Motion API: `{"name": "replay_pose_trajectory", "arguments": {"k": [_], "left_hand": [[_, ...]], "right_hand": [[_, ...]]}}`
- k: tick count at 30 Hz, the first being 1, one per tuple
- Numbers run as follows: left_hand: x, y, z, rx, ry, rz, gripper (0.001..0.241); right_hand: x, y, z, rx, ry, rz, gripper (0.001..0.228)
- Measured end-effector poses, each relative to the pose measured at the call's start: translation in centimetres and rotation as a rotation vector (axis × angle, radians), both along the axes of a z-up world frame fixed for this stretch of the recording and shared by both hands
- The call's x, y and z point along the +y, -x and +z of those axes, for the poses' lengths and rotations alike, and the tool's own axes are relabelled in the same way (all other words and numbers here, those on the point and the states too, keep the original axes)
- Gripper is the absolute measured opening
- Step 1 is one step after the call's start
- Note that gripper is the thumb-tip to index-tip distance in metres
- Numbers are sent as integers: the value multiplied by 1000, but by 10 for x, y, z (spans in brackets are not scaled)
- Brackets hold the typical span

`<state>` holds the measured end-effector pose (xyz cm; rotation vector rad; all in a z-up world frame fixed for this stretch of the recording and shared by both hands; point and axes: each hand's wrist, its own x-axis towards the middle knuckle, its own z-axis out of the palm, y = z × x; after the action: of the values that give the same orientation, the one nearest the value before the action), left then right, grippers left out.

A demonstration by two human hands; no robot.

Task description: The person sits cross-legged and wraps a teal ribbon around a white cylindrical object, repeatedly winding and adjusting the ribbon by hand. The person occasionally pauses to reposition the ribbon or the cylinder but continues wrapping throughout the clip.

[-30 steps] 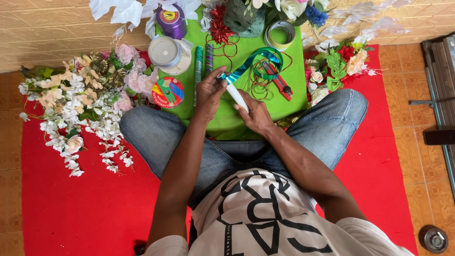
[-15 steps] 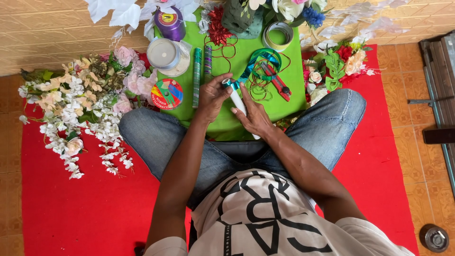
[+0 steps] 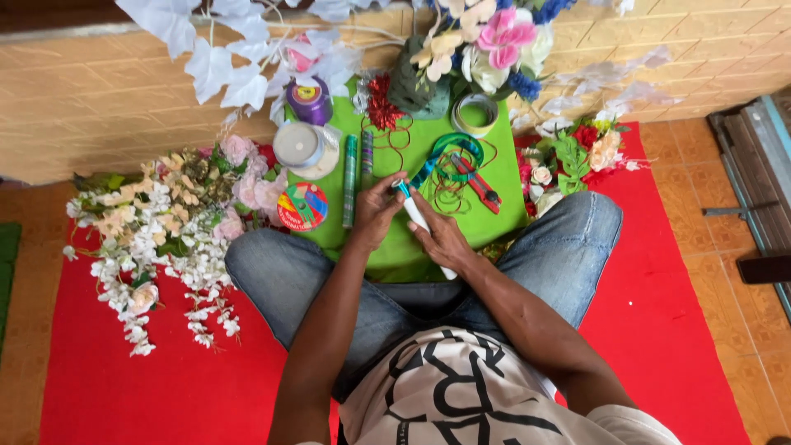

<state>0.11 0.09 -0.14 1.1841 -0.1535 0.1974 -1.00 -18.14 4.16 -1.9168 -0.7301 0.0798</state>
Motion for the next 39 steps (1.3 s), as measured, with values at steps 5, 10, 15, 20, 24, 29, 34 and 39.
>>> {"name": "replay_pose_trajectory", "arguments": {"k": [5,10,15,20,24,29,34,39], "left_hand": [[4,-5,-4,21,-11,0,41],[5,-2,-3,65,22,-14,39],[2,-3,-9,48,59,7,40],[-1,-1,-6,13,84,0,40],[-3,-3,0,3,113,3,40],[-1,-2,-2,8,123,-12,40],[-1,0,2,49,147,-30,39],[4,-4,-7,27,91,-2,36]], "right_hand": [[1,-3,-16,64,-36,-13,61],[-1,-2,-20,112,-23,-23,60],[-7,-2,-17,60,30,-16,68],[-4,1,-15,45,-42,-12,71],[-2,-3,-19,-2,-85,-13,66],[-3,-5,-15,-12,-73,-9,59],[-5,-4,-16,-16,-58,-8,58],[-5,-5,-19,-32,-50,-19,56]]}}
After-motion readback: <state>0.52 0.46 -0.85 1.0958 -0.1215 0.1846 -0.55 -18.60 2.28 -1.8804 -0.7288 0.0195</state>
